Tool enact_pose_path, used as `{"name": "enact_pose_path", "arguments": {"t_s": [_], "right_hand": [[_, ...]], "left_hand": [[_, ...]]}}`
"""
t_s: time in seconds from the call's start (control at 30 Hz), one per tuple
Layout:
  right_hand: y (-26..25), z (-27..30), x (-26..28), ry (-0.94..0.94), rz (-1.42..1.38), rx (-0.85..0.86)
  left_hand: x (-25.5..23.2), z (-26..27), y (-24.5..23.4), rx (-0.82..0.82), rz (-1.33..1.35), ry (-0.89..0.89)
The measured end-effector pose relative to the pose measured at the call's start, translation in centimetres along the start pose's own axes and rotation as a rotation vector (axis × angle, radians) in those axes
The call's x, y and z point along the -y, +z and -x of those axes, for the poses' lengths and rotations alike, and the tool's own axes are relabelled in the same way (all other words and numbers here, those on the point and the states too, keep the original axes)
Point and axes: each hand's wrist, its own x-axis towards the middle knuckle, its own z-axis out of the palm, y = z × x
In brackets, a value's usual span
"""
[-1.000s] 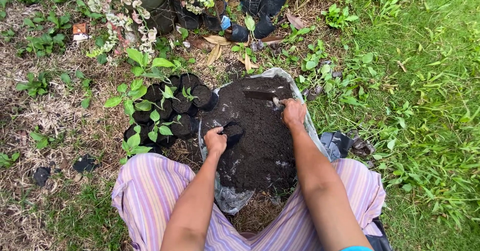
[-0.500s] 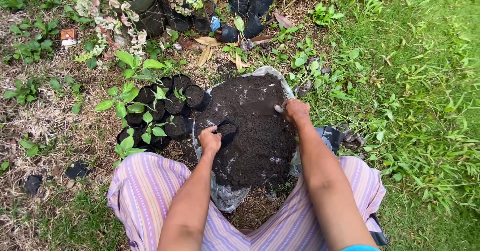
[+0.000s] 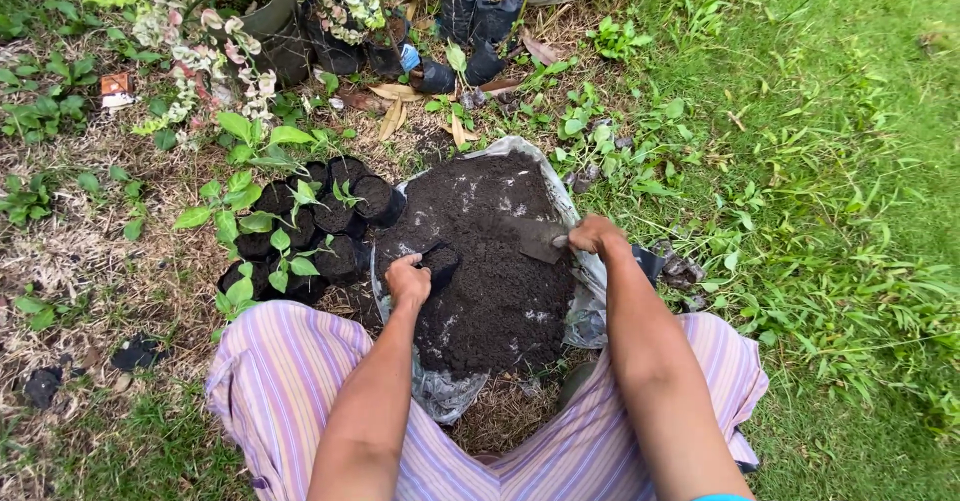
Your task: Transplanting small seedlings into nursery pots using a hand trowel and soil
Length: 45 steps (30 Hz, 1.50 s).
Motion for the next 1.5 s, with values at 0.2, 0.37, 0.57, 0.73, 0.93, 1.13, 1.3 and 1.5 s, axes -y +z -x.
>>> {"name": "enact_pose_path", "arguments": {"t_s": [0.2,0.37,0.57,0.73,0.93,1.13,1.3,1.5], "right_hand": [[-3.4,6.0,2.7,0.067,-0.119,-0.075],[-4.1,6.1,3.1,0.009,-0.142,-0.087],[-4.2,6.2,4.7,-0.094,-0.143,-0.074],[-3.6,6.6,6.9,-0.153,-0.096,-0.063],[-3.5,10.1,11.4,-0.194,0.087,-0.050],[-2.4,10.5,14.1,-0.229,0.121,-0.029],[-1.6,11.6,15.9,-0.325,0.181,-0.139],[0.9,10.2,15.9,-0.396,0.190,-0.271]], "left_hand": [[2.1,-1.8,2.0,-0.028,0.008,0.020],[2.2,-2.0,2.0,-0.038,0.009,0.035],[2.1,-2.0,1.9,-0.055,0.031,0.059],[2.2,-1.9,2.3,-0.012,0.054,0.011],[3.1,-2.8,2.9,-0.060,0.069,0.109],[3.0,-2.8,2.7,-0.050,0.078,0.119],[2.1,-2.3,2.0,-0.034,0.078,0.042],[4.3,-4.3,4.2,-0.094,0.105,0.054]]}}
